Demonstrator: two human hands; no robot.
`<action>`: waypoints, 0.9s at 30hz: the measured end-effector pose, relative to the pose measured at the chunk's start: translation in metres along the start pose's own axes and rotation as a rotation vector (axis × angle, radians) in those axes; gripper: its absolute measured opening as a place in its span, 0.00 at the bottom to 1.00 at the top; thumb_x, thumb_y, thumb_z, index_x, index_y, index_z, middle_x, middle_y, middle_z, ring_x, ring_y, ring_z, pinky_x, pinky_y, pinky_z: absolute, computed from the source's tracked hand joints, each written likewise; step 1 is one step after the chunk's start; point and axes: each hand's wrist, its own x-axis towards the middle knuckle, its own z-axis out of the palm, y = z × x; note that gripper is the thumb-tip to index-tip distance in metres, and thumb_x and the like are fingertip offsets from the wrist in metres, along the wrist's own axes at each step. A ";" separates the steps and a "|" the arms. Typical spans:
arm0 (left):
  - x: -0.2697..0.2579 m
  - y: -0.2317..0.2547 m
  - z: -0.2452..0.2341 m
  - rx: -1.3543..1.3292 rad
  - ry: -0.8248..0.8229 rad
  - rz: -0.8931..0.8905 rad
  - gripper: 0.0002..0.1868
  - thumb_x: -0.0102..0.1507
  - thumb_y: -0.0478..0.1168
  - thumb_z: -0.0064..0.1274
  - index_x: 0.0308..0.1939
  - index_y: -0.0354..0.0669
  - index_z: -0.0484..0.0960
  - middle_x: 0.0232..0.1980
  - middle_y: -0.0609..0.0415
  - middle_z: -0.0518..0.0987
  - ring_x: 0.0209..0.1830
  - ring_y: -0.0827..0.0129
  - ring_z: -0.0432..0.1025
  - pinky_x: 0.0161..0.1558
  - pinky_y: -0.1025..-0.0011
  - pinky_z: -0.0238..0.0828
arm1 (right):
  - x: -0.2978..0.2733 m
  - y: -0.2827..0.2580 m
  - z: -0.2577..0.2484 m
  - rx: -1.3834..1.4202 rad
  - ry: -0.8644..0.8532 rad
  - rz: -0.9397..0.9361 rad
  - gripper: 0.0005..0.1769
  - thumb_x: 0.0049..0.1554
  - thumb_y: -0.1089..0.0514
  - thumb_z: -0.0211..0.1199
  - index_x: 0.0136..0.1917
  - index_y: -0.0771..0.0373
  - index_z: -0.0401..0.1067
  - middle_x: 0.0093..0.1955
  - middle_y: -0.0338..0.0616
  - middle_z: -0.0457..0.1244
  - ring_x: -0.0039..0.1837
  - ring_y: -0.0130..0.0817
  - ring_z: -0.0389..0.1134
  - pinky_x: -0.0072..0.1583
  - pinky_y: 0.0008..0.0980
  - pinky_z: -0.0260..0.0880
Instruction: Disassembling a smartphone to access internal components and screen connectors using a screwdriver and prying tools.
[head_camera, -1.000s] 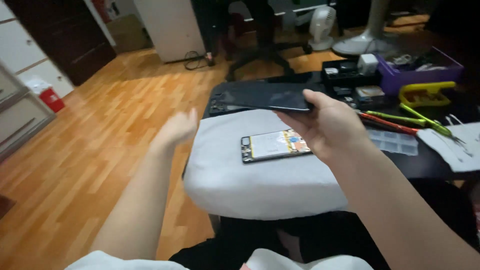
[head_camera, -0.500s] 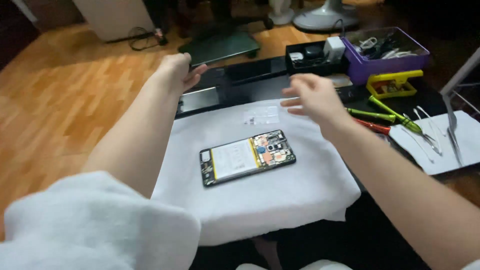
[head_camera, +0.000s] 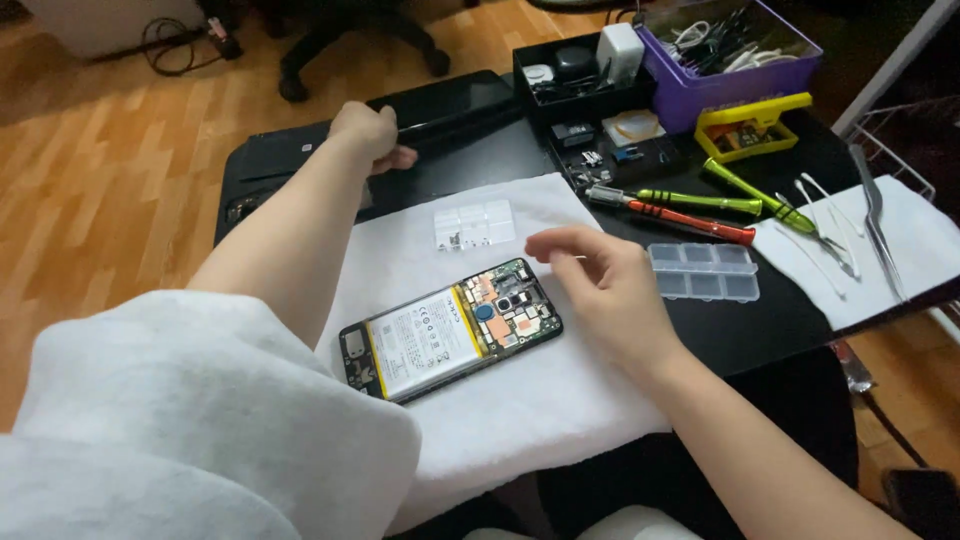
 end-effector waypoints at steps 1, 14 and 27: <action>0.007 -0.003 0.001 0.005 -0.006 0.006 0.29 0.73 0.49 0.34 0.70 0.30 0.61 0.30 0.55 0.85 0.27 0.69 0.84 0.27 0.83 0.80 | -0.001 -0.001 0.000 0.001 0.010 0.003 0.17 0.59 0.65 0.55 0.54 0.55 0.83 0.47 0.43 0.75 0.53 0.32 0.75 0.55 0.32 0.76; -0.052 -0.001 -0.064 0.158 0.218 0.181 0.20 0.71 0.55 0.39 0.39 0.48 0.80 0.25 0.58 0.82 0.21 0.71 0.74 0.29 0.70 0.72 | -0.005 -0.006 -0.004 -0.182 -0.125 0.024 0.14 0.59 0.57 0.56 0.51 0.57 0.82 0.49 0.35 0.75 0.48 0.23 0.73 0.50 0.25 0.71; -0.285 -0.118 -0.040 -0.109 -0.002 0.595 0.44 0.54 0.54 0.68 0.70 0.42 0.71 0.68 0.38 0.73 0.73 0.40 0.63 0.72 0.43 0.55 | -0.007 0.014 -0.005 -0.242 -0.104 -0.368 0.09 0.59 0.60 0.68 0.53 0.58 0.82 0.49 0.46 0.66 0.50 0.37 0.67 0.56 0.37 0.69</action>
